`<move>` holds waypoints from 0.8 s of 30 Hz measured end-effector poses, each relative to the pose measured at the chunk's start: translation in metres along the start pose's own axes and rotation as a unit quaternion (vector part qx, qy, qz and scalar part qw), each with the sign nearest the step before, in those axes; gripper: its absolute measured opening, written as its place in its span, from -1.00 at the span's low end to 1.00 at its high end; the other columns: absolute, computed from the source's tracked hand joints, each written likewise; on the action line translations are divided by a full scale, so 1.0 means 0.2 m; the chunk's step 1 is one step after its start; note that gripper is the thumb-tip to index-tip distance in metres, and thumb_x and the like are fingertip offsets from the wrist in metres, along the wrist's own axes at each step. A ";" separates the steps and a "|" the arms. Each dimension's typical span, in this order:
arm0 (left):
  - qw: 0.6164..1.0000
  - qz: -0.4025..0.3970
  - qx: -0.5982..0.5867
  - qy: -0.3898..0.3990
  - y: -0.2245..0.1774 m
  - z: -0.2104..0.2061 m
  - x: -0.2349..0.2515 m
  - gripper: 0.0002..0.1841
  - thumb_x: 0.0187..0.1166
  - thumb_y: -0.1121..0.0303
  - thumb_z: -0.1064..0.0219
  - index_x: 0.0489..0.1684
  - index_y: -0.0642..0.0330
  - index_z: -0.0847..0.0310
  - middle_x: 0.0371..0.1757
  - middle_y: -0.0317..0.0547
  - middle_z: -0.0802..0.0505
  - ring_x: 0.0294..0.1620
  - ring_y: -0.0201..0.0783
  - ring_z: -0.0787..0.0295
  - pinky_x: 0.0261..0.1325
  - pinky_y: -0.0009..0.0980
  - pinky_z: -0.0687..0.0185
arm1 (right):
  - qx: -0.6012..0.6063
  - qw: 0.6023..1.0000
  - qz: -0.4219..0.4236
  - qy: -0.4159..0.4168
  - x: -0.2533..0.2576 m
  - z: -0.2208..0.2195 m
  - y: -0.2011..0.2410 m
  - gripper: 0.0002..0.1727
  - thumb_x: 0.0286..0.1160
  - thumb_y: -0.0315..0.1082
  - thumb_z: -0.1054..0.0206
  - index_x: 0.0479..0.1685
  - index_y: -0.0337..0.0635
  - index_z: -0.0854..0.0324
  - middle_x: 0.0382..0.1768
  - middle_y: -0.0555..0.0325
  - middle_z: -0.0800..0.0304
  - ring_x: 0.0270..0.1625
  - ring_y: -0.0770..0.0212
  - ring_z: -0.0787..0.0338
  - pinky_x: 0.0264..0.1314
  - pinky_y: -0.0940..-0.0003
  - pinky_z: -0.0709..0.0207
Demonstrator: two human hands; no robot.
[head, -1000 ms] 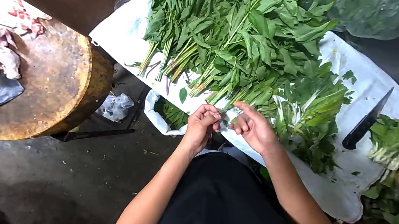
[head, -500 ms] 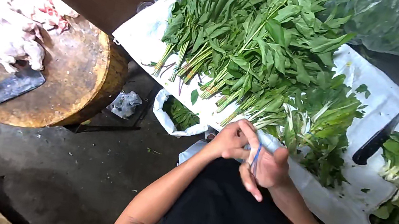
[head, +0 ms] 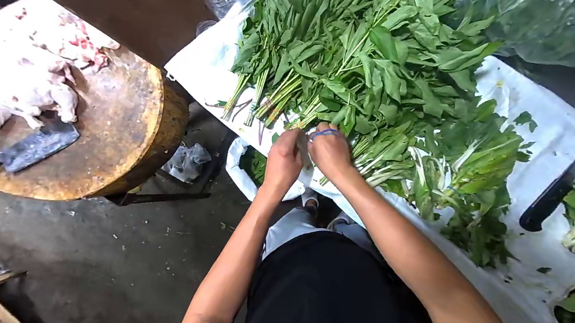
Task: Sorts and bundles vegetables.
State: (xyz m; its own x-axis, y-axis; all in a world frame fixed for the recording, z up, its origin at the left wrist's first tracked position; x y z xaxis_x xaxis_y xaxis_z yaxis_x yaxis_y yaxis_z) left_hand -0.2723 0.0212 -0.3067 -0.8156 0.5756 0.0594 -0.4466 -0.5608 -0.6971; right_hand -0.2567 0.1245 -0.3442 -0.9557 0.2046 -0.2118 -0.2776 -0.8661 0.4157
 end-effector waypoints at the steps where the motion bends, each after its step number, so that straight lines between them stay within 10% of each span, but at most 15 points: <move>1: 1.000 0.010 -0.010 -0.005 0.02 0.01 0.00 -0.63 0.55 0.66 -0.22 0.32 0.37 -0.63 0.27 0.18 -0.81 0.26 0.05 -0.81 0.36 0.01 -0.71 | -0.029 0.999 -0.015 0.021 0.02 -0.02 0.02 -0.77 0.58 -0.34 -0.31 -0.08 -0.32 -0.80 0.17 -0.21 -0.73 0.34 -0.22 -0.66 0.35 -0.14 -0.54; 5: 0.998 0.030 -0.056 -0.024 0.06 0.01 -0.03 -0.64 0.53 0.66 -0.23 0.29 0.39 -0.66 0.26 0.18 -0.82 0.29 0.01 -0.80 0.41 -0.03 -0.69 | 0.064 0.998 0.009 -0.025 -0.01 0.04 -0.01 -0.81 0.59 -0.40 -0.30 -0.18 -0.34 -0.77 0.06 -0.23 -0.77 0.22 -0.26 -0.73 0.25 -0.25 -0.61; 9: 0.995 0.021 -0.091 -0.029 0.03 -0.03 -0.11 -0.71 0.55 0.59 -0.24 0.19 0.38 -0.72 0.16 0.14 -0.85 0.25 -0.02 -0.81 0.39 -0.04 -0.70 | 0.295 0.954 -0.050 -0.001 -0.20 0.25 -0.16 -0.73 0.75 -0.20 -0.25 0.13 -0.12 -0.77 0.07 0.08 -0.88 0.08 0.14 -0.85 0.22 0.00 -0.71; 14: 0.998 -0.011 -0.027 0.048 -0.12 -0.26 -0.16 -0.63 0.60 0.22 -0.33 0.26 0.22 -0.71 0.27 0.08 -0.80 0.35 0.07 -0.70 0.39 0.07 -0.60 | 0.467 0.862 -0.100 -0.172 -0.58 0.58 -0.59 -0.63 0.55 -0.43 -0.30 0.32 -0.30 -0.64 -0.19 0.10 -0.90 -0.12 0.20 -0.90 0.11 0.17 -0.80; 19: 0.995 -0.008 0.090 0.031 -0.15 -0.35 -0.03 -0.44 0.36 0.19 -0.50 0.38 0.19 -0.64 0.14 0.25 -0.77 0.18 0.29 -0.67 0.16 0.23 -0.57 | 0.571 0.765 -0.085 -0.285 -0.84 0.78 -0.82 -0.74 0.62 -0.46 -0.02 0.02 -0.15 -0.64 -0.35 0.27 -0.85 -0.27 0.31 -0.85 -0.02 0.34 -0.78; 24: 0.988 -0.033 0.120 0.093 -0.13 -0.28 0.03 -0.57 0.35 0.28 -0.56 0.16 0.26 -0.67 0.07 0.28 -0.76 0.17 0.35 -0.67 0.05 0.27 -0.63 | 0.616 0.734 -0.067 -0.277 -0.92 0.76 -0.74 -0.57 0.49 -0.53 0.08 0.13 -0.17 -0.68 0.00 0.10 -0.91 -0.12 0.18 -0.91 0.07 0.23 -0.82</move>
State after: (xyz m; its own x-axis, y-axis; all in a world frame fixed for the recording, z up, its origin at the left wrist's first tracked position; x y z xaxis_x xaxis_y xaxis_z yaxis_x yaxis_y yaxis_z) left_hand -0.2450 0.0737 -0.3277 -0.7097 0.7029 -0.0479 -0.5896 -0.6297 -0.5058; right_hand -0.0555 0.2850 -0.2322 -0.7101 0.7003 -0.0730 0.0757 0.1791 0.9809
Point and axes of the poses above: each hand's wrist, its own x-axis towards the middle knuckle, its own z-axis out of the back of the hand, y = z × x, the point moved 10 cm from there along x, towards the middle knuckle
